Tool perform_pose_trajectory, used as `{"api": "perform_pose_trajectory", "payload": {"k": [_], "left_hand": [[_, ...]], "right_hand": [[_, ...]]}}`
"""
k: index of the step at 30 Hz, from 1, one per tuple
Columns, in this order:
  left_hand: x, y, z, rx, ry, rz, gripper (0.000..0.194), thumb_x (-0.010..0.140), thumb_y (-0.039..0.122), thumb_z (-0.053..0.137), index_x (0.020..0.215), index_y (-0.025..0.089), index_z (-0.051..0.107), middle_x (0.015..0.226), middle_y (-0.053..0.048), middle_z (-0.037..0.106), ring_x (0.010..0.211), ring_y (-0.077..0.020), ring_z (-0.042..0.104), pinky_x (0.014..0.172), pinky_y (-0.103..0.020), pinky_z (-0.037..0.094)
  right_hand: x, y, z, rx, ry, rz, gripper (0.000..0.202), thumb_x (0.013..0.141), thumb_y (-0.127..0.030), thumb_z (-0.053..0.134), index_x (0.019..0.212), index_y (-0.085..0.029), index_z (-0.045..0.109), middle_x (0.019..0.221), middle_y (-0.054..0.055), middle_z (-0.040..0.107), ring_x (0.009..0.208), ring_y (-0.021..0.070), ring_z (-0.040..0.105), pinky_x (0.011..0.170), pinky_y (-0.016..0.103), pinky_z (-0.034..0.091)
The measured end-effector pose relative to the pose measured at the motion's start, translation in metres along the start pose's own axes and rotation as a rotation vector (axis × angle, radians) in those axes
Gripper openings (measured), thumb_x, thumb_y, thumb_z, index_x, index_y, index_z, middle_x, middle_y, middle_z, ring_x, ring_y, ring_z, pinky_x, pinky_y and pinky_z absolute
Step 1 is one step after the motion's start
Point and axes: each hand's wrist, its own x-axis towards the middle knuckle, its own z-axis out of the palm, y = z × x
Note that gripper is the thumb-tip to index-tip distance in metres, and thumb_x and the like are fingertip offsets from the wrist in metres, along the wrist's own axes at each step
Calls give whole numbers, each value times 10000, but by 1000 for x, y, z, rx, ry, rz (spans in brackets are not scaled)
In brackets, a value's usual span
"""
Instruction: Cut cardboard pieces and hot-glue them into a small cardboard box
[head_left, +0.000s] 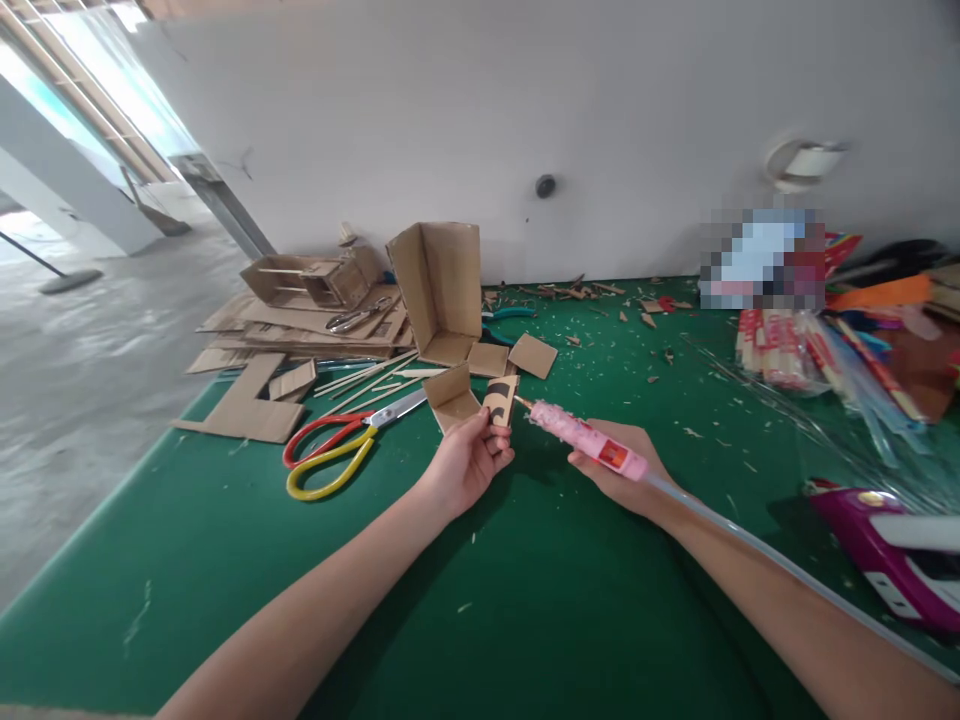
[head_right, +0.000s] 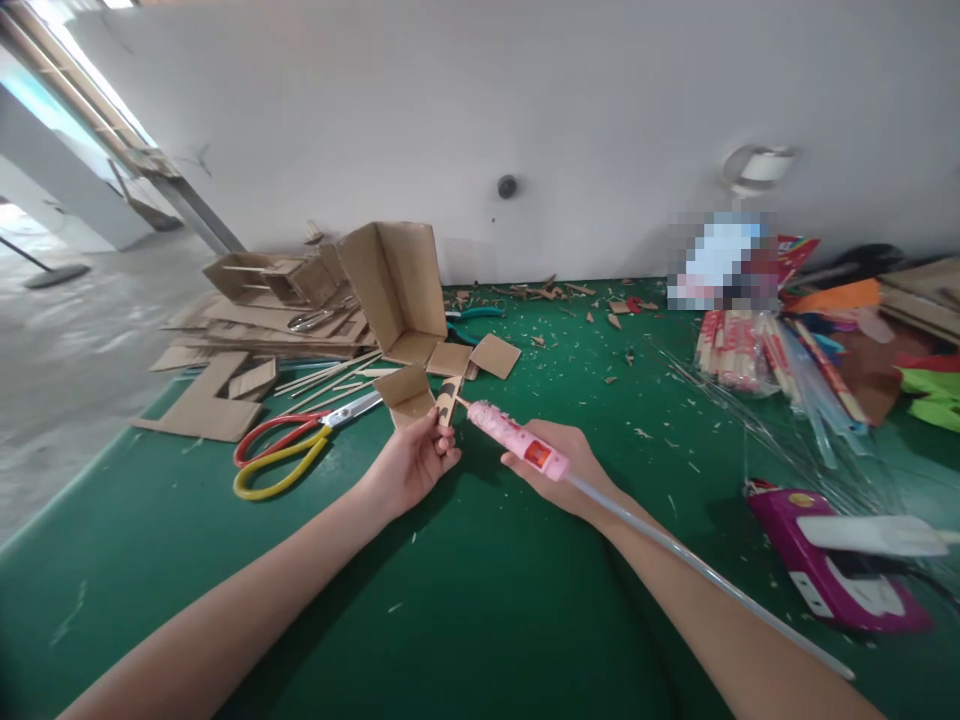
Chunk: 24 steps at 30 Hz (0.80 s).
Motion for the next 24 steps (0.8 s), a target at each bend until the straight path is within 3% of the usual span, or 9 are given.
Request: {"api": "perform_pose_trajectory", "payload": {"k": [16, 24], "left_hand": [[1, -2, -1, -54, -25, -43, 188, 938, 164, 422, 792, 116, 530, 584, 25, 499, 442, -43, 443, 496, -180, 436], [2, -4, -1, -8, 16, -22, 250, 946, 174, 415, 722, 118, 510, 571, 21, 506, 431, -39, 427, 491, -189, 434]], "right_hand": [[0, 7, -1, -3, 2, -77, 332, 871, -394, 529, 618, -208, 422, 557, -29, 461, 475, 97, 412, 462, 235, 286], [-1, 6, 0, 29, -3, 0, 314, 868, -431, 554, 661, -204, 489, 591, -16, 512, 505, 108, 450, 474, 238, 324]]}}
